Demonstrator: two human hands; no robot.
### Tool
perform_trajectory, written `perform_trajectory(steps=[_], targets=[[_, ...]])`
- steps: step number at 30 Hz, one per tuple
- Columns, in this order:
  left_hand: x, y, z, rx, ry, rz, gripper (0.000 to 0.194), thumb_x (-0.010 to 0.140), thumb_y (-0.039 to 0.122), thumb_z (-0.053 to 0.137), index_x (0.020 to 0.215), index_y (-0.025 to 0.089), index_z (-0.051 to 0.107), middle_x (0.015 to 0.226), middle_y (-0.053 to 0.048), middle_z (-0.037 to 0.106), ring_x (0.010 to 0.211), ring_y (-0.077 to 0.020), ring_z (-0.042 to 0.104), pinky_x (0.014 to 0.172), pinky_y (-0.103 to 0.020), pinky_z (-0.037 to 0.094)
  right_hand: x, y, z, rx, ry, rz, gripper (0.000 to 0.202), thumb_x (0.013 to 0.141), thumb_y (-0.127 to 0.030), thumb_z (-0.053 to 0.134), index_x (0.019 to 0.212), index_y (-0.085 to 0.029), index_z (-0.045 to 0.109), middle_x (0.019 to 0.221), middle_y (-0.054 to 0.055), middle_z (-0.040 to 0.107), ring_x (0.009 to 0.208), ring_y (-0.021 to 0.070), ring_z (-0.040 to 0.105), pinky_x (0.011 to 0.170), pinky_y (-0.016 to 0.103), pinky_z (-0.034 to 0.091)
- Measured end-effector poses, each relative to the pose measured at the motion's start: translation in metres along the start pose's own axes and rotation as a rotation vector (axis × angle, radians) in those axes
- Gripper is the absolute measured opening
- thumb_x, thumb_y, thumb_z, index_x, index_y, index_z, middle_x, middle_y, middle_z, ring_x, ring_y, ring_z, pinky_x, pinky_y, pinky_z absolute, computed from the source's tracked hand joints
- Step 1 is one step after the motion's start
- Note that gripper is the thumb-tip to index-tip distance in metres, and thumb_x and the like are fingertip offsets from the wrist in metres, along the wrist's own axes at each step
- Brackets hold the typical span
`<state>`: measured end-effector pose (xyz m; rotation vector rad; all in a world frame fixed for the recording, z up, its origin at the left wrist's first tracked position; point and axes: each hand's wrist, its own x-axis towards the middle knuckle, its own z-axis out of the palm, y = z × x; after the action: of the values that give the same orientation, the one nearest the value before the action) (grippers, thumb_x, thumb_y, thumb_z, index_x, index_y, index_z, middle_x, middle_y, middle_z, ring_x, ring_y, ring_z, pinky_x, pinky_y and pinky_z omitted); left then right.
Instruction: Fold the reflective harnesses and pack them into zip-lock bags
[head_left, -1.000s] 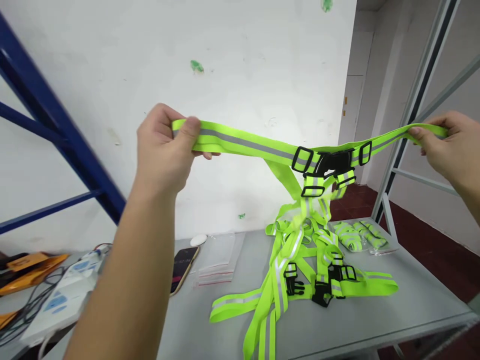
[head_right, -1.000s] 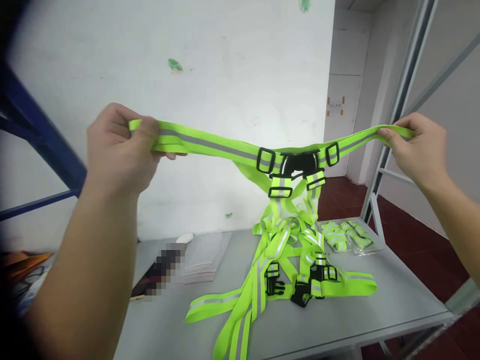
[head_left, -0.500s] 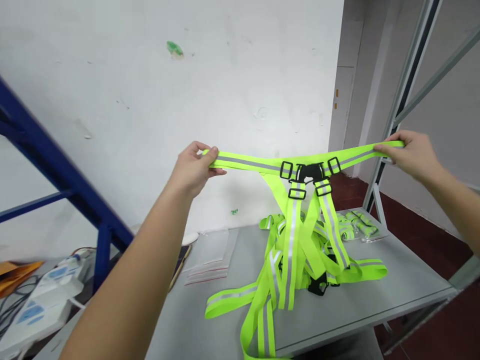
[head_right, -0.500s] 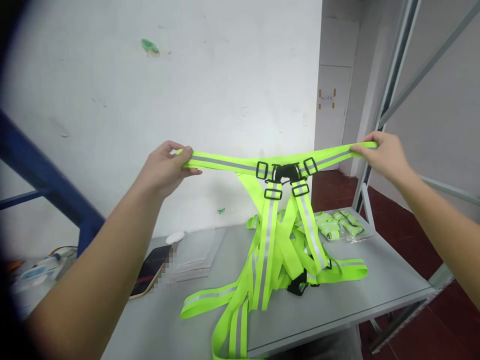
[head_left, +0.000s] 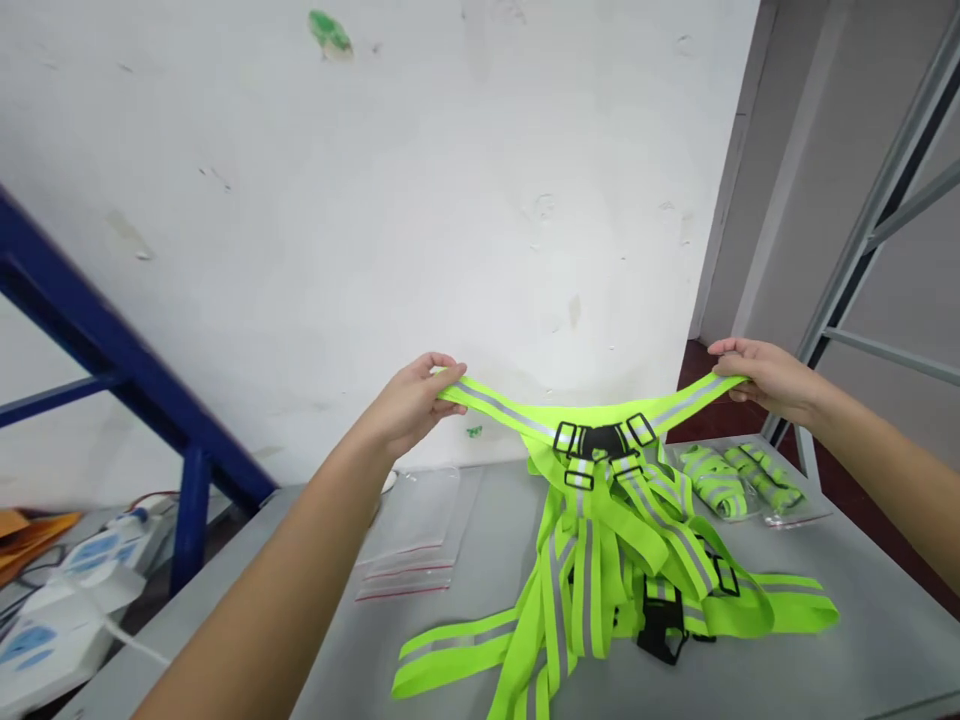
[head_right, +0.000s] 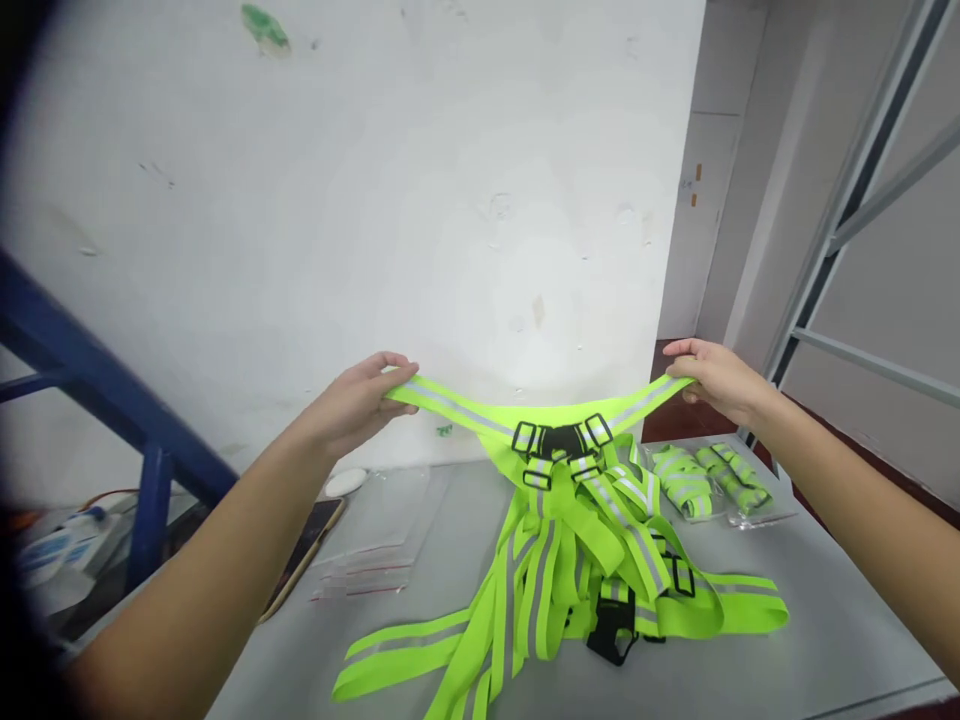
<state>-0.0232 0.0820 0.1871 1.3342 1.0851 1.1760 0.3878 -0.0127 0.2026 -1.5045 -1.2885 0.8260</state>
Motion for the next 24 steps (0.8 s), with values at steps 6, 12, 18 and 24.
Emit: perform_trajectory(steps=[6, 12, 18, 24], targets=[[-0.003, -0.033, -0.020, -0.174, 0.020, -0.110, 0.014, 0.078, 0.022, 0.069, 0.081, 0.019, 0.056, 0.076, 0.002, 0.059, 0.059, -0.0065, 0.058, 0.067, -0.019, 0.057, 0.013, 0.021, 0.009, 0.181, -0.135, 0.075, 0.036, 0.071, -0.033, 0.072, 0.100, -0.021, 0.053, 0.047, -0.012, 0.033, 0.041, 0.0070, 0.028, 0.046, 0.024, 0.035], [-0.012, -0.064, -0.026, 0.158, -0.061, -0.105, 0.032, 0.071, 0.041, 0.076, 0.093, 0.024, 0.060, 0.091, -0.001, 0.065, 0.075, -0.0167, 0.064, 0.071, -0.030, 0.058, 0.022, 0.056, 0.024, -0.102, -0.028, -0.034, 0.034, 0.070, -0.041, 0.072, 0.092, -0.023, 0.055, 0.062, -0.005, 0.054, 0.049, 0.0123, 0.048, 0.052, 0.027, 0.040], [-0.032, -0.057, -0.062, 0.853, -0.398, -0.012, 0.032, 0.074, 0.054, 0.065, 0.076, 0.023, 0.069, 0.075, -0.001, 0.065, 0.073, -0.0214, 0.058, 0.066, -0.026, 0.047, -0.006, 0.064, 0.005, -0.718, -0.064, -0.320, 0.027, 0.086, -0.049, 0.055, 0.102, -0.028, 0.060, 0.096, 0.004, 0.068, 0.070, 0.0216, 0.060, 0.062, 0.033, 0.044], [-0.045, -0.050, -0.083, 0.817, -0.566, -0.087, 0.029, 0.077, 0.052, 0.062, 0.069, 0.024, 0.068, 0.071, 0.001, 0.062, 0.072, -0.0205, 0.055, 0.068, -0.026, 0.044, -0.022, 0.068, -0.014, -0.672, -0.243, -0.181, 0.031, 0.088, -0.055, 0.051, 0.098, -0.027, 0.060, 0.094, 0.003, 0.068, 0.070, 0.0198, 0.059, 0.062, 0.031, 0.044]])
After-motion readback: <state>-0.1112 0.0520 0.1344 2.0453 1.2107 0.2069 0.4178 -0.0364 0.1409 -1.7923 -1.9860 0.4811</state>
